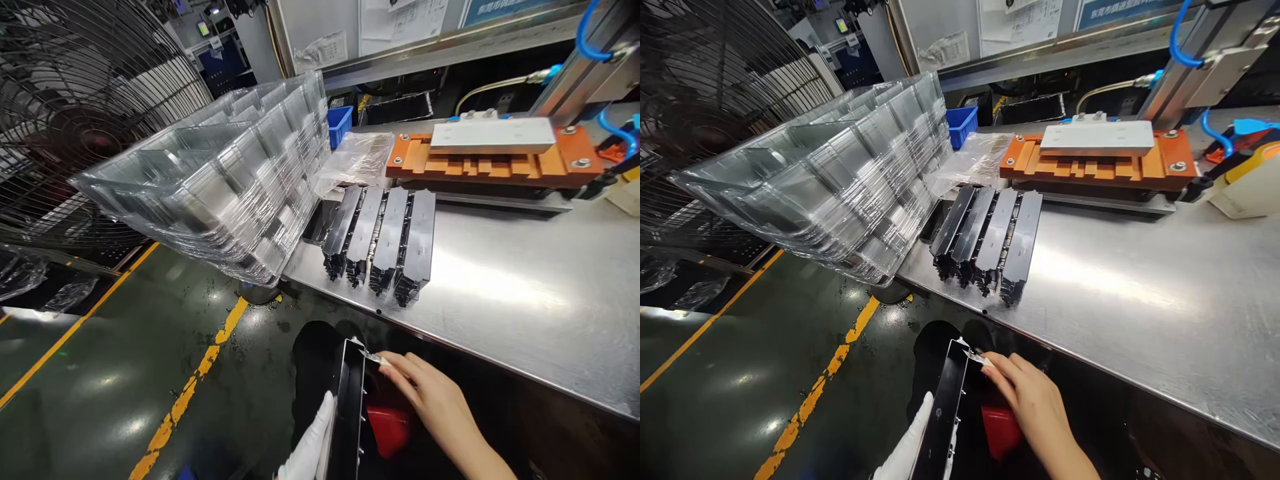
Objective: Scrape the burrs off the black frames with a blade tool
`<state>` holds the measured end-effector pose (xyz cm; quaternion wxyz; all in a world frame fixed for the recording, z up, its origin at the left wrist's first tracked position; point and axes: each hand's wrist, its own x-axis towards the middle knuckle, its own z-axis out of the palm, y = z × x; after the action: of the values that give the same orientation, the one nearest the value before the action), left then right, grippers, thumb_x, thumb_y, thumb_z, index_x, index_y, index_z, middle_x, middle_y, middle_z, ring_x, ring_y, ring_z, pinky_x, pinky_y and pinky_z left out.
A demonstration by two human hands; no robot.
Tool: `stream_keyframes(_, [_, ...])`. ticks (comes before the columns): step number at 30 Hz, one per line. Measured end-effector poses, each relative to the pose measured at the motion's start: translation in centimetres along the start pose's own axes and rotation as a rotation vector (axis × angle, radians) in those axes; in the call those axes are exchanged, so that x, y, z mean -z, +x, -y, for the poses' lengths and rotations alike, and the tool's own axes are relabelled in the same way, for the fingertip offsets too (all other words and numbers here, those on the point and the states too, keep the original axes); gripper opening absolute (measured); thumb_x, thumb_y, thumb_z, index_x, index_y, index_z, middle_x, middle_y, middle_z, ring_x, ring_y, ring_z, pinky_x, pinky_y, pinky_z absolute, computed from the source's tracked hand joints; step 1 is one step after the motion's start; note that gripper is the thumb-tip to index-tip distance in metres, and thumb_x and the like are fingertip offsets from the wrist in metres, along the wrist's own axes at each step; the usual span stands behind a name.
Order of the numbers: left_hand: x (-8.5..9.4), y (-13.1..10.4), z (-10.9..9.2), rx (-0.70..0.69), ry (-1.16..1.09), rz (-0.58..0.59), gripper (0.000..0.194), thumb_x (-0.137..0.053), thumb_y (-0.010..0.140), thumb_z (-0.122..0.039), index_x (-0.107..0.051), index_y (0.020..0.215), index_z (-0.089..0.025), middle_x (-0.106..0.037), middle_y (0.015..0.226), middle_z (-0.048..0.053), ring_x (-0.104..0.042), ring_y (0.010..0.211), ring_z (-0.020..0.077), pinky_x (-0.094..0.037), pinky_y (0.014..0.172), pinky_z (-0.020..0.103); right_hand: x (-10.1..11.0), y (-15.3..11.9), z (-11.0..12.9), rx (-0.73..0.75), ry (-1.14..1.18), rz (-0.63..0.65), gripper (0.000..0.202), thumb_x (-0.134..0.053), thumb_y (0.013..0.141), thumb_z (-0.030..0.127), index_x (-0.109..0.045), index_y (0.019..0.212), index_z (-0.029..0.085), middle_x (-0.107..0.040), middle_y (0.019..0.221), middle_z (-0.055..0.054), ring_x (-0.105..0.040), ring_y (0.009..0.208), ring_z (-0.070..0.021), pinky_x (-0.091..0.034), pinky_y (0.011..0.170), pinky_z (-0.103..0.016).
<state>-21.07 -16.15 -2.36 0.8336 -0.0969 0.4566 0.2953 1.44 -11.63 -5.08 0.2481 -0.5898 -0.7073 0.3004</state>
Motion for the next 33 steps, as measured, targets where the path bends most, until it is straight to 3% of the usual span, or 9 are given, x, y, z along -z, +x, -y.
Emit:
stream_keyframes(6, [1.4,1.1,1.0,0.033,-0.006,-0.013,0.034,-0.057,0.093,-0.041,-0.059,0.116,-0.017,-0.064,0.112,0.008,-0.064,0.092,0.0187,-0.057,0.078,0.038,0.2,-0.7,0.9,0.043,0.161,0.151,0.029,-0.043,0.099,0.051,-0.067,0.110,0.040,-0.071,0.088,0.005,-0.070,0.082,-0.0148,-0.056,0.073,-0.022])
stream_keyframes(9, [1.8,1.1,1.1,0.041,-0.002,-0.010,0.035,-0.056,0.093,-0.043,-0.059,0.116,-0.017,-0.064,0.112,0.008,-0.064,0.091,0.0188,-0.057,0.078,0.038,-0.1,-0.7,0.8,-0.032,0.145,0.121,0.033,-0.042,0.098,0.055,-0.068,0.111,0.039,-0.072,0.093,0.003,-0.070,0.086,-0.0176,-0.056,0.073,-0.025])
stream_keyframes(13, [2.1,-0.1,0.8,0.041,0.019,0.008,0.036,-0.058,0.092,-0.041,-0.058,0.120,-0.018,-0.062,0.118,0.009,-0.063,0.098,0.0210,-0.057,0.081,0.041,-0.7,-0.1,-2.1,-0.240,0.152,0.070,0.042,-0.043,0.091,0.066,-0.071,0.107,0.040,-0.074,0.100,0.002,-0.070,0.097,-0.0241,-0.056,0.080,-0.032])
stream_keyframes(16, [2.4,-1.2,0.9,0.029,0.025,0.019,0.035,-0.059,0.092,-0.040,-0.058,0.120,-0.019,-0.062,0.118,0.009,-0.063,0.099,0.0215,-0.057,0.081,0.042,-1.0,-0.1,-5.4,-0.446,0.129,-0.020,0.058,-0.035,0.087,0.071,-0.071,0.108,0.031,-0.073,0.114,-0.006,-0.068,0.104,-0.0339,-0.057,0.083,-0.046])
stream_keyframes(19, [2.5,-1.4,1.1,0.008,0.021,0.014,0.037,-0.059,0.091,-0.040,-0.057,0.121,-0.018,-0.062,0.119,0.009,-0.063,0.100,0.0223,-0.057,0.081,0.043,-1.4,-0.5,-6.4,-0.463,0.199,0.016,0.060,-0.032,0.088,0.070,-0.067,0.112,0.027,-0.076,0.105,-0.008,-0.071,0.096,-0.0326,-0.058,0.080,-0.044])
stream_keyframes(24, [2.0,0.1,0.5,-0.051,0.026,-0.017,0.039,-0.056,0.093,-0.043,-0.057,0.121,-0.018,-0.064,0.116,0.009,-0.064,0.095,0.0204,-0.057,0.080,0.041,-0.7,-1.4,-0.8,-0.291,0.380,0.136,0.052,-0.028,0.096,0.061,-0.066,0.107,0.028,-0.073,0.103,-0.003,-0.068,0.095,-0.0209,-0.053,0.088,-0.029])
stream_keyframes(27, [1.7,0.8,0.0,-0.090,0.042,-0.037,0.047,-0.056,0.090,-0.052,-0.060,0.122,-0.017,-0.069,0.102,0.008,-0.067,0.084,0.0182,-0.057,0.074,0.034,0.4,-1.2,2.6,-0.240,0.439,0.283,0.043,-0.028,0.099,0.056,-0.062,0.098,0.031,-0.070,0.089,0.003,-0.067,0.083,-0.0177,-0.051,0.078,-0.025])
stream_keyframes(29, [1.5,1.0,-0.2,-0.136,0.069,-0.053,0.053,-0.059,0.087,-0.056,-0.062,0.123,-0.017,-0.071,0.089,0.007,-0.068,0.076,0.0176,-0.055,0.071,0.029,0.9,-0.8,3.5,-0.225,0.415,0.304,0.040,-0.029,0.100,0.055,-0.060,0.094,0.032,-0.069,0.086,0.005,-0.066,0.080,-0.0166,-0.050,0.075,-0.024])
stream_keyframes(33, [1.1,1.0,-0.3,-0.226,0.132,-0.049,0.056,-0.058,0.087,-0.058,-0.064,0.124,-0.016,-0.070,0.074,0.004,-0.067,0.069,0.0169,-0.053,0.071,0.027,1.1,-0.5,3.6,-0.155,0.314,0.230,0.035,-0.031,0.101,0.053,-0.061,0.103,0.034,-0.070,0.100,0.004,-0.067,0.092,-0.0174,-0.049,0.080,-0.025])
